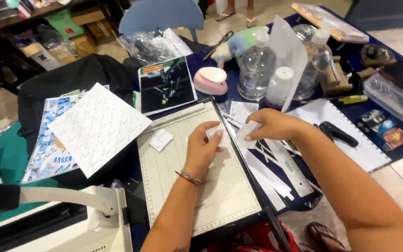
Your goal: Cutting printed paper strips into small squares using a manual paper cutter and folding them.
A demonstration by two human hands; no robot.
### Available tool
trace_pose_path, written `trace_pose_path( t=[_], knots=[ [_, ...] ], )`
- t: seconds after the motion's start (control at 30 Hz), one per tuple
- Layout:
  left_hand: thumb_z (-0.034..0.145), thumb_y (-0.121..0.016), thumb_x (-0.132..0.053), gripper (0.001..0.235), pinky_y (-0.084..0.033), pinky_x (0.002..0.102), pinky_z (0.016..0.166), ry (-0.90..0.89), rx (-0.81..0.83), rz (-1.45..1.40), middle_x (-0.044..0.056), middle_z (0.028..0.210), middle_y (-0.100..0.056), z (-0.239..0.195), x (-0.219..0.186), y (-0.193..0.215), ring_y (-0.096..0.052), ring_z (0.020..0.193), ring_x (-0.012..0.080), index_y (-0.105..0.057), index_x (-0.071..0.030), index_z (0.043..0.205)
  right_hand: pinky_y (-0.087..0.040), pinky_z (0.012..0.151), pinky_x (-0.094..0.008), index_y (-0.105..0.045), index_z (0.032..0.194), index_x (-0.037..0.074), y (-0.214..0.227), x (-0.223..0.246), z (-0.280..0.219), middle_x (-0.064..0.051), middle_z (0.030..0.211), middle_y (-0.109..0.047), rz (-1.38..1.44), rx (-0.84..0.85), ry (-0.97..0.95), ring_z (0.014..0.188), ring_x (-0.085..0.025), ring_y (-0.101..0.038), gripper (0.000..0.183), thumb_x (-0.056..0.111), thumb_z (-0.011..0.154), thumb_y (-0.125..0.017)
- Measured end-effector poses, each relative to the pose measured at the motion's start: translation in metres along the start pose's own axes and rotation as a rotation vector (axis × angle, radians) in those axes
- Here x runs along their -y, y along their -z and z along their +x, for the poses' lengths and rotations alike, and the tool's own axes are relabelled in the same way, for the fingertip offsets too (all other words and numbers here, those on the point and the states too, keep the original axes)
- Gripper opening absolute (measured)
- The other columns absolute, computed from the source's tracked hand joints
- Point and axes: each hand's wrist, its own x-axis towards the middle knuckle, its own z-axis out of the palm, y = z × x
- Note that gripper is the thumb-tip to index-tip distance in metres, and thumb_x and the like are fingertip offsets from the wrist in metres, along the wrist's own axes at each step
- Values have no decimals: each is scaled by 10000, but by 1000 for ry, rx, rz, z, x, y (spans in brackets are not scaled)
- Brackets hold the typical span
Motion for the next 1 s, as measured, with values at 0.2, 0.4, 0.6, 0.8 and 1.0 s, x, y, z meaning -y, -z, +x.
trace_pose_path(
  t=[0.2,0.4,0.6,0.8,1.0],
  knots=[
    [1043,-499,-59,350,-657,304,880,19,-179,-247,149,1312,-587,-3,-5,-5,-607,1024,124,-578,-16,1381,-519,668,-224,-730,1064,17,-20,29,13,-43,799,-730,506,-301,175,731,-102,-651,285,58,797,-819],
    [1004,-441,-23,407,-644,378,917,-40,-270,-456,164,1308,-615,11,16,13,-659,1103,181,-559,-41,1393,-596,649,-284,-652,1186,-75,-34,17,47,-158,858,-707,590,-497,232,712,-197,-717,439,43,797,-817],
    [1014,-381,-33,421,-616,425,953,-1,-274,-572,213,1357,-623,11,12,17,-658,1199,264,-548,-47,1400,-636,654,-275,-655,1180,-11,-51,-10,73,-109,878,-740,827,-559,246,732,-180,-751,296,112,931,-758],
    [1012,-384,-15,433,-625,406,939,-33,-247,-495,214,1368,-598,5,2,11,-633,1213,280,-538,-51,1415,-666,638,-297,-626,1121,8,-57,-15,76,-109,912,-726,1015,-495,364,738,-218,-759,213,65,943,-728],
    [1029,-391,-31,402,-630,425,961,-56,-267,-427,184,1349,-582,13,16,11,-624,1185,249,-549,-63,1398,-672,636,-307,-625,1098,8,-63,-15,73,-116,906,-731,1012,-488,369,740,-235,-764,192,34,934,-722]
  ],
)
